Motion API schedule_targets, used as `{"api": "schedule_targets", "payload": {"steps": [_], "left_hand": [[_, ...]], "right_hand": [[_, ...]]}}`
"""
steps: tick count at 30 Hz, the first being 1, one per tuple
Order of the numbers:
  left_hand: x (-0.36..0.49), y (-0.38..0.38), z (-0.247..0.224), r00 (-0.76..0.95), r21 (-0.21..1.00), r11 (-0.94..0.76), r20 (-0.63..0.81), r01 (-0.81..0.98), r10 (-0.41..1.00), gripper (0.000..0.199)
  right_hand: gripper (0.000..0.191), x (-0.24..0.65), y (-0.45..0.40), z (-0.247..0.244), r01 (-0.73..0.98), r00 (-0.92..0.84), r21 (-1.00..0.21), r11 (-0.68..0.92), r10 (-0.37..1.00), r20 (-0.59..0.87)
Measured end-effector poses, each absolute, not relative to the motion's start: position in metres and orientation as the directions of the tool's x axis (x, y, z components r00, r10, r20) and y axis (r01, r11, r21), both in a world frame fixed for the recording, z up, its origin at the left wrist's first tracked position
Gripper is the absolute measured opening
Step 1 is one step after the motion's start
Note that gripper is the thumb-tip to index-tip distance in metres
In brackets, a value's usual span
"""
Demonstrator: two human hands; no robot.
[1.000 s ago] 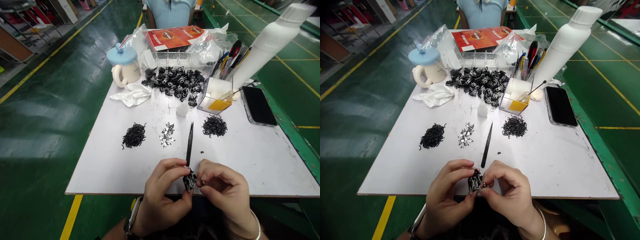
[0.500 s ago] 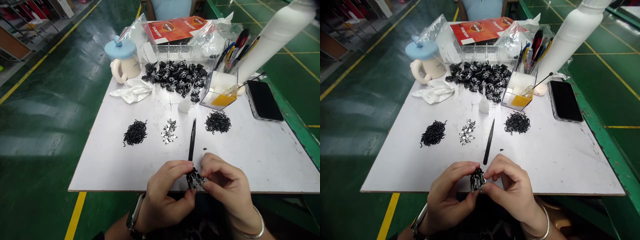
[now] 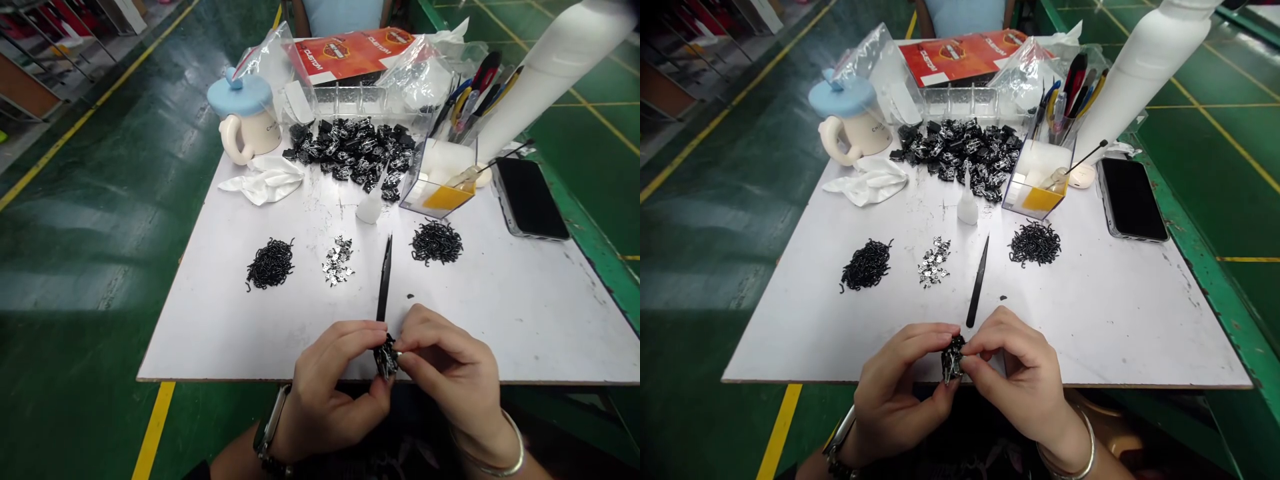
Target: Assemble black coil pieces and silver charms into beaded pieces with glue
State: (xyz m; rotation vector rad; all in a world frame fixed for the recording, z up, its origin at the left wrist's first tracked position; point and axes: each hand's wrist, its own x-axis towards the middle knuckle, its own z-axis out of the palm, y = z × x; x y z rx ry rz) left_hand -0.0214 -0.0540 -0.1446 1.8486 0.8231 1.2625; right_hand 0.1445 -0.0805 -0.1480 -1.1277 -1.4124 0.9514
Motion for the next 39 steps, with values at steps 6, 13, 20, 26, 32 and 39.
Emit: {"api": "schedule_targets", "payload": {"steps": [6, 13, 20, 26, 32, 39], "left_hand": [[-0.021, -0.053, -0.143, 0.289, 0.834, -0.535, 0.482, 0.138, 0.827, 0.042], [-0.021, -0.054, -0.142, 0.28, 0.821, -0.546, 0.491, 0.168, 0.825, 0.045], [-0.02, -0.053, -0.143, 0.284, 0.807, -0.562, 0.504, 0.182, 0.816, 0.047], [-0.022, -0.056, -0.147, 0.289, 0.824, -0.541, 0.484, 0.168, 0.826, 0.049], [-0.023, -0.058, -0.152, 0.292, 0.847, -0.517, 0.467, 0.124, 0.835, 0.044], [-0.023, -0.058, -0.152, 0.293, 0.836, -0.525, 0.468, 0.157, 0.833, 0.043]], "right_hand": [[0.028, 0.144, -0.083, -0.149, 0.309, 0.034, -0.884, 0.351, 0.925, 0.379], [0.028, 0.148, -0.081, -0.146, 0.415, -0.024, -0.808, 0.419, 0.892, 0.451], [0.025, 0.147, -0.079, -0.138, 0.511, -0.081, -0.692, 0.51, 0.83, 0.552], [0.025, 0.147, -0.079, -0.136, 0.588, -0.106, -0.616, 0.525, 0.805, 0.584], [0.026, 0.148, -0.083, -0.139, 0.614, -0.129, -0.584, 0.531, 0.797, 0.59], [0.027, 0.15, -0.086, -0.144, 0.636, -0.171, -0.552, 0.539, 0.797, 0.58]]}}
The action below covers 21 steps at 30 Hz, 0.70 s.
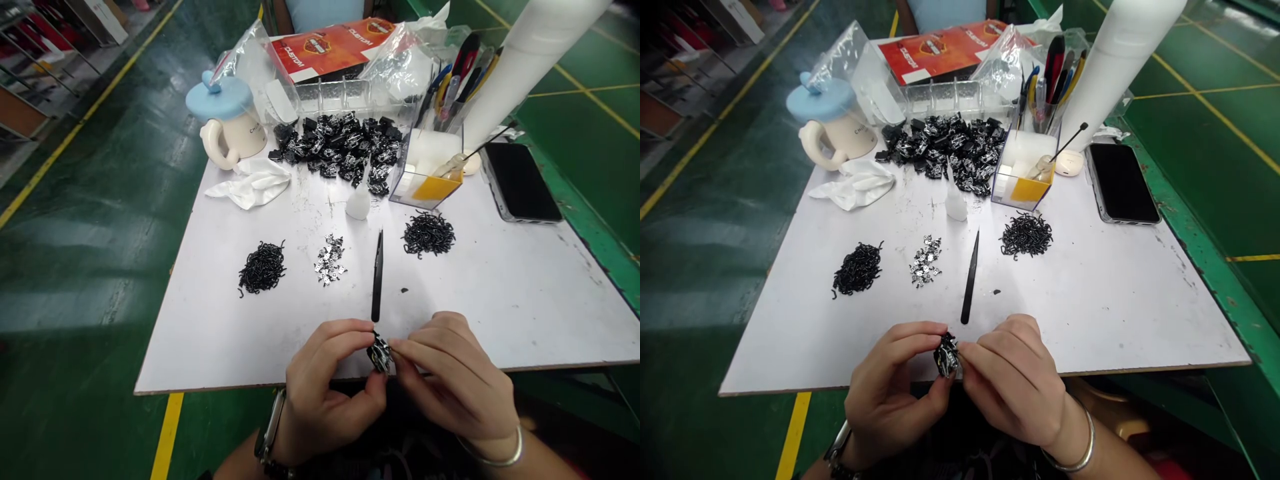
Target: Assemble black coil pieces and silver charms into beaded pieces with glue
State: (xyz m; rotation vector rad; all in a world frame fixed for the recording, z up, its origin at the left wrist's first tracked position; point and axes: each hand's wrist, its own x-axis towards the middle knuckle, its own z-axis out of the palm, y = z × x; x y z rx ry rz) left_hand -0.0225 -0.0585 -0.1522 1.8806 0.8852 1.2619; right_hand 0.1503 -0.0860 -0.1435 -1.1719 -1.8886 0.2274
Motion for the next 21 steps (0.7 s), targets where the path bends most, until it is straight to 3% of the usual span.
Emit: {"api": "schedule_targets", "payload": {"steps": [21], "left_hand": [[-0.0254, -0.059, -0.1542, 0.311, 0.841, -0.508, 0.441, 0.183, 0.842, 0.044]], "right_hand": [[0.021, 0.1542, -0.0817, -0.1361, 0.611, -0.295, -0.545, 0.574, 0.804, 0.517]]}}
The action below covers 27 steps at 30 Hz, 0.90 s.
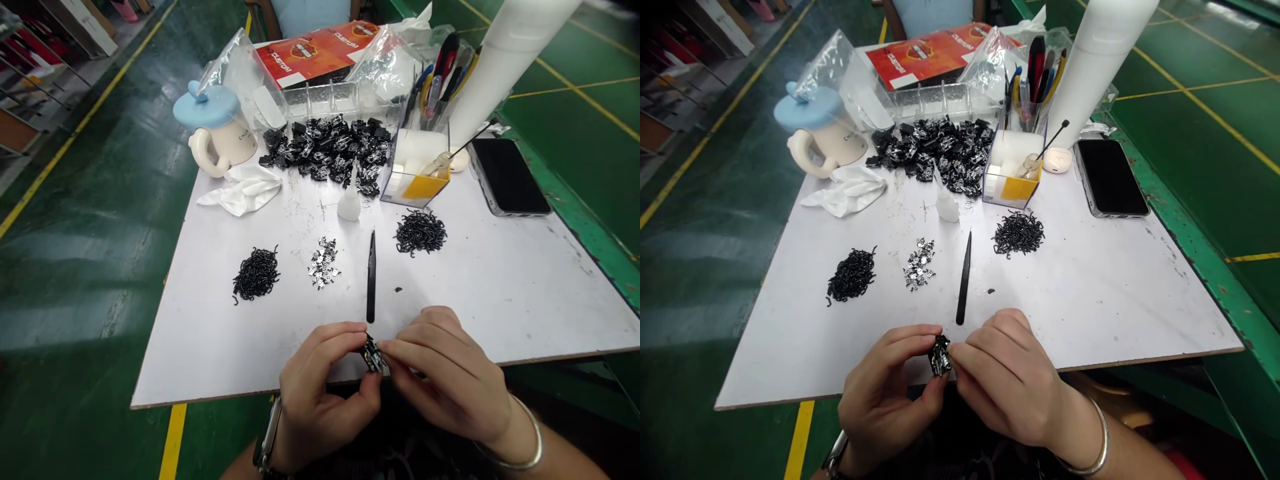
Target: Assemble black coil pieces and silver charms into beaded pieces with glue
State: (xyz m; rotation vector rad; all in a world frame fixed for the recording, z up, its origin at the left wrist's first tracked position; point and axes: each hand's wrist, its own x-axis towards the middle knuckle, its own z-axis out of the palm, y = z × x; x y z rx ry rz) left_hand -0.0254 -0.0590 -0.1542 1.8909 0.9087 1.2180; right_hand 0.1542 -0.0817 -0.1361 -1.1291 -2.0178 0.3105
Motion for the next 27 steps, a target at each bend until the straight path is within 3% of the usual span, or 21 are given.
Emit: {"api": "schedule_targets", "payload": {"steps": [17, 27], "left_hand": [[-0.026, -0.057, -0.154, 0.335, 0.9, -0.42, 0.363, 0.114, 0.869, 0.038], [-0.03, -0.058, -0.155, 0.377, 0.912, -0.398, 0.336, 0.097, 0.863, 0.038]], "right_hand": [[0.012, 0.153, -0.081, -0.122, 0.645, -0.352, -0.526, 0.554, 0.826, 0.44], [0.01, 0.159, -0.078, -0.115, 0.578, -0.378, -0.629, 0.52, 0.854, 0.358]]}}
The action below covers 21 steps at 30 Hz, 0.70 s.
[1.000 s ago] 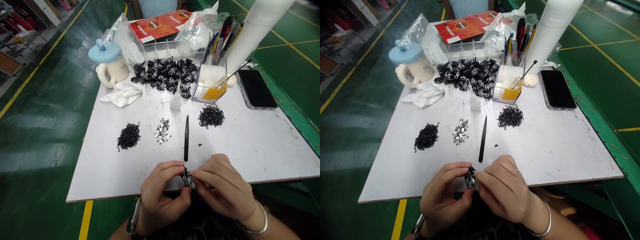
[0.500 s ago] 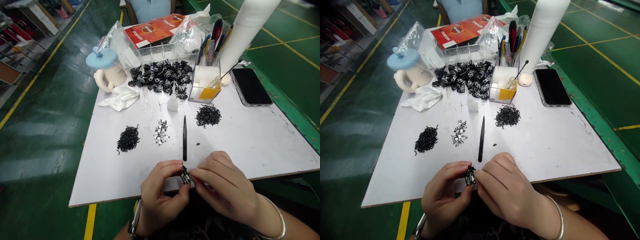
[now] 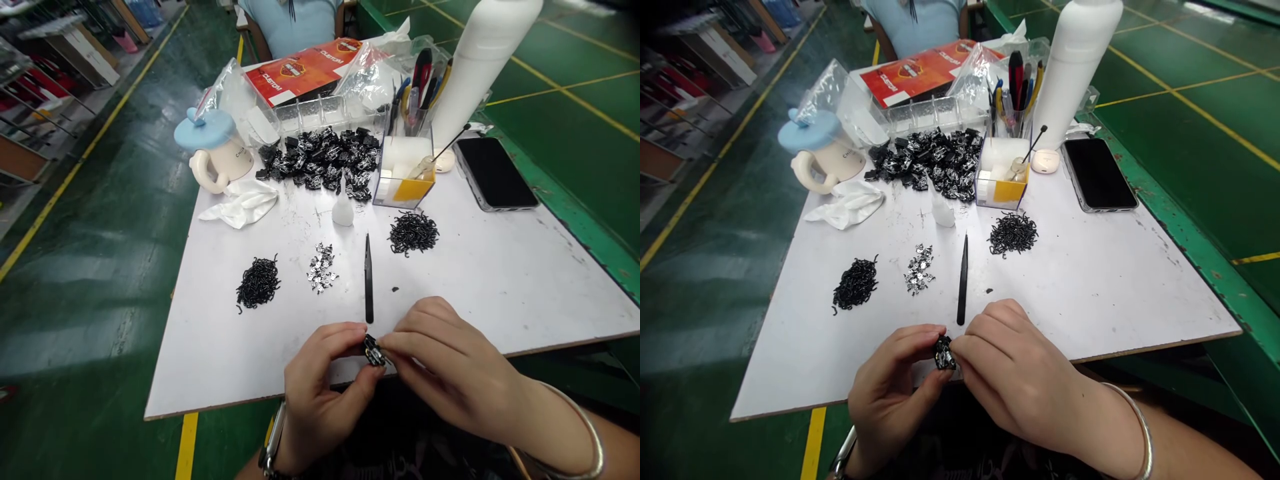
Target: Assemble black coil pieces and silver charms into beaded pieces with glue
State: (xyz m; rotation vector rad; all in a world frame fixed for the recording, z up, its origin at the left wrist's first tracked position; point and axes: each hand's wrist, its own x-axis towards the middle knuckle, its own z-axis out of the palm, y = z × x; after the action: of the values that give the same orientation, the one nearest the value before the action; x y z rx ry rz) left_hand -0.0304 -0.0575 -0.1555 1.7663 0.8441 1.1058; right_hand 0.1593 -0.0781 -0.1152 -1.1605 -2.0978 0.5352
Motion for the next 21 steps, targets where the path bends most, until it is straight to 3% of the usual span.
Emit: {"api": "schedule_targets", "payload": {"steps": [7, 17, 21], "left_hand": [[-0.0325, -0.0574, -0.1568, 0.394, 0.929, -0.36, 0.301, 0.084, 0.869, 0.039], [-0.0362, -0.0582, -0.1568, 0.43, 0.939, -0.336, 0.277, 0.067, 0.859, 0.042], [-0.0362, -0.0577, -0.1561, 0.433, 0.941, -0.33, 0.27, 0.069, 0.86, 0.04]], "right_hand": [[0.011, 0.1596, -0.0789, -0.1146, 0.589, -0.387, -0.599, 0.543, 0.84, 0.38], [0.013, 0.1616, -0.0733, -0.1122, 0.493, -0.334, -0.767, 0.411, 0.903, 0.269], [0.012, 0.1606, -0.0711, -0.1129, 0.513, -0.353, -0.711, 0.481, 0.873, 0.336]]}}
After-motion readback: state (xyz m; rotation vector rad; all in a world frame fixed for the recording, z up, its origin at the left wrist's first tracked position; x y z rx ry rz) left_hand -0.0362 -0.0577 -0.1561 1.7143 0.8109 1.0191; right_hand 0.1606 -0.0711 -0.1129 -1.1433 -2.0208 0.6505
